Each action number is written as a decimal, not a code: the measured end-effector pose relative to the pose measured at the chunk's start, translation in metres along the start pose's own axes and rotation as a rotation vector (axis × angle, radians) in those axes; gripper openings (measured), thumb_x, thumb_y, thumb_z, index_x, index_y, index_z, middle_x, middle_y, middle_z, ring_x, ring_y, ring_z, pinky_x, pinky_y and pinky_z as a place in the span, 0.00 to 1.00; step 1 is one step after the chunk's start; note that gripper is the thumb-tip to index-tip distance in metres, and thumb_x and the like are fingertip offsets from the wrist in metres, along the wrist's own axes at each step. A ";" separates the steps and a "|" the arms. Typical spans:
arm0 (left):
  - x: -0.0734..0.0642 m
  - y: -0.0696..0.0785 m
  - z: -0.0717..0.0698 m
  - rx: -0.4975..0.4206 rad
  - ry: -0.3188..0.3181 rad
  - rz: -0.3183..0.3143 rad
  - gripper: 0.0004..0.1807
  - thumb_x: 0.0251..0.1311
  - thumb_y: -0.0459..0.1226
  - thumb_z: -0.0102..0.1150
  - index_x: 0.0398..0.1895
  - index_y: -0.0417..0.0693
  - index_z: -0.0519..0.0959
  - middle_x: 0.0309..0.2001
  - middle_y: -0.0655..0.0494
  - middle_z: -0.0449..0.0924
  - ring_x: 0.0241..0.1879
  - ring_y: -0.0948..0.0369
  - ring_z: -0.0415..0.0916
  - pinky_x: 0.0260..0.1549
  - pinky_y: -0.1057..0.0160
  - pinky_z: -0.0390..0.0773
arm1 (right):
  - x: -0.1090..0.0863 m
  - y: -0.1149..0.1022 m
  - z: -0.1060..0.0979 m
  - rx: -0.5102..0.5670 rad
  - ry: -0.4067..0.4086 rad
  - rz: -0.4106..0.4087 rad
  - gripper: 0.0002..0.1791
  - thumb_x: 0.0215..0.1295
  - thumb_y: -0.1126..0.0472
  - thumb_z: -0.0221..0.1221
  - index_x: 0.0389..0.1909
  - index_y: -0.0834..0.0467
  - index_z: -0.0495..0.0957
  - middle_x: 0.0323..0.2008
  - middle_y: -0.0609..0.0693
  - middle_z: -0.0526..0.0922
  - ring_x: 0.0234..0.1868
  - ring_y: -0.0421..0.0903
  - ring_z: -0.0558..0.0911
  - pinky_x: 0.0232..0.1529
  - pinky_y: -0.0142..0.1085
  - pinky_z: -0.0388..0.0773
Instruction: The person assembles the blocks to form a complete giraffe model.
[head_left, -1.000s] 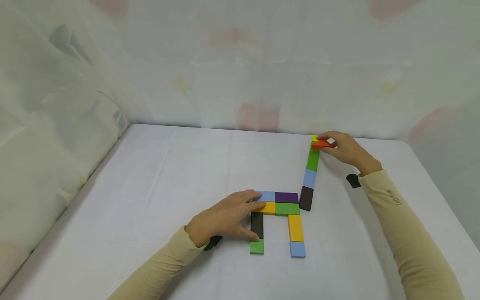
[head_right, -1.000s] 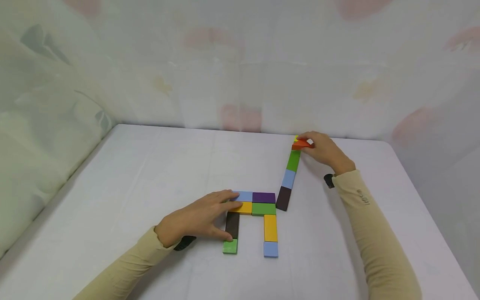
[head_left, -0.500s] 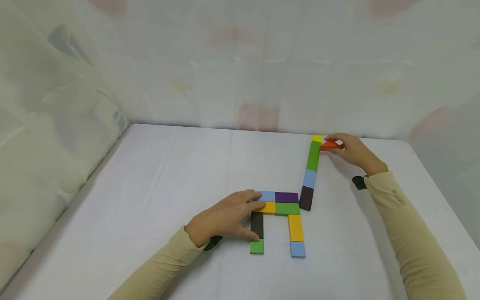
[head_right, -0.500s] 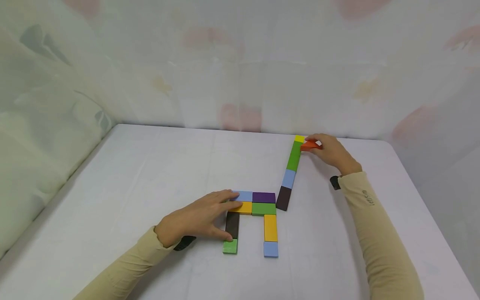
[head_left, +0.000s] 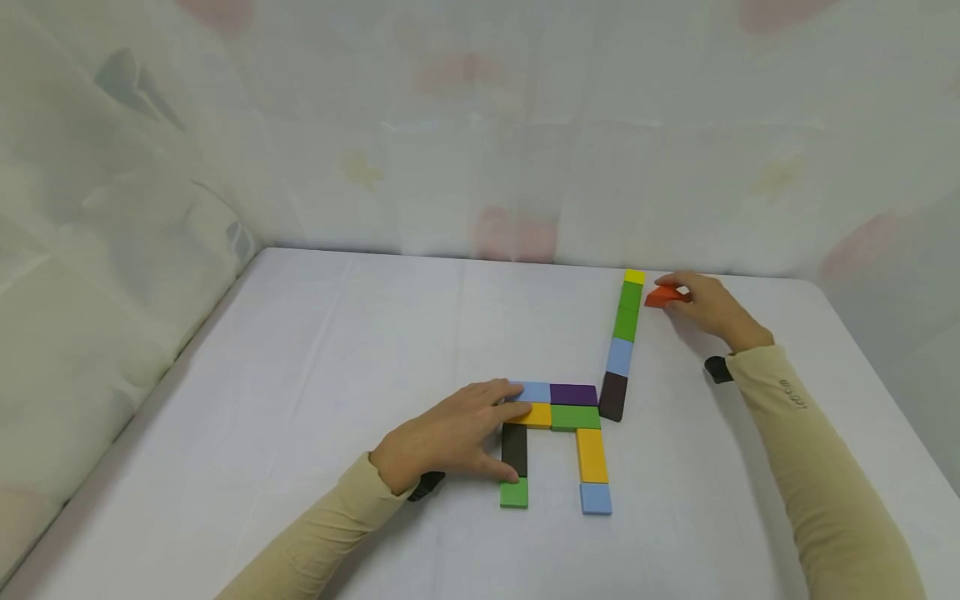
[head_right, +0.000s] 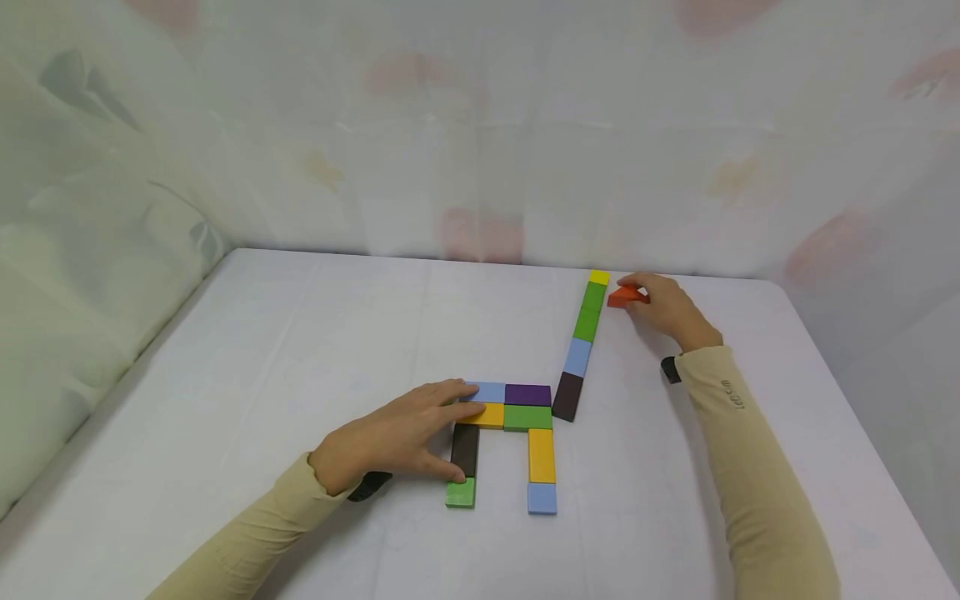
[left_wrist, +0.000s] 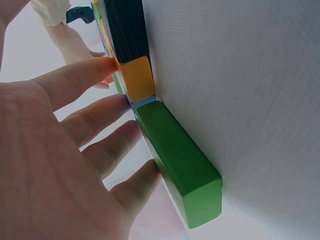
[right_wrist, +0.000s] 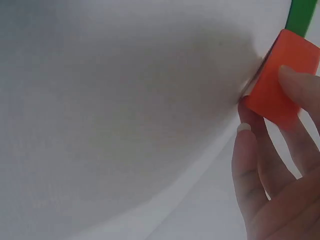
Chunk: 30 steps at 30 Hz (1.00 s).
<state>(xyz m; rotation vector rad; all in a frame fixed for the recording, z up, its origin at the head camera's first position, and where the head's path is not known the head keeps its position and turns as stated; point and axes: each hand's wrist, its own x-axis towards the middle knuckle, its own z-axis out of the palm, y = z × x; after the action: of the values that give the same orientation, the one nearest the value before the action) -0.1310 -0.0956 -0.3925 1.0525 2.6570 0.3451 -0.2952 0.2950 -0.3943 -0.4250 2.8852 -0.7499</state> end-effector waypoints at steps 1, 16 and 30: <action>0.000 0.000 0.000 -0.002 -0.001 0.000 0.47 0.49 0.61 0.71 0.71 0.51 0.69 0.75 0.50 0.61 0.76 0.51 0.56 0.75 0.51 0.58 | 0.000 0.000 0.001 0.001 -0.005 0.013 0.25 0.70 0.68 0.54 0.67 0.65 0.67 0.63 0.71 0.70 0.56 0.68 0.73 0.60 0.62 0.71; 0.000 0.001 -0.001 -0.012 -0.004 0.002 0.47 0.50 0.61 0.70 0.72 0.52 0.68 0.75 0.50 0.61 0.76 0.51 0.56 0.75 0.52 0.57 | 0.005 0.003 0.001 -0.042 0.081 0.086 0.23 0.71 0.64 0.55 0.65 0.63 0.70 0.60 0.72 0.73 0.55 0.68 0.72 0.55 0.62 0.71; 0.001 0.004 -0.001 -0.004 -0.006 0.000 0.47 0.50 0.61 0.70 0.72 0.52 0.68 0.75 0.50 0.60 0.76 0.52 0.56 0.75 0.52 0.57 | 0.013 0.002 -0.001 -0.062 0.097 0.129 0.25 0.72 0.67 0.53 0.69 0.63 0.65 0.64 0.72 0.68 0.57 0.68 0.69 0.62 0.66 0.66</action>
<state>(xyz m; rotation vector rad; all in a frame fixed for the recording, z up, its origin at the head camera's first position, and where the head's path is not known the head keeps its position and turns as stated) -0.1299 -0.0923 -0.3908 1.0503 2.6499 0.3459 -0.3080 0.2931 -0.3955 -0.2124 2.9976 -0.6803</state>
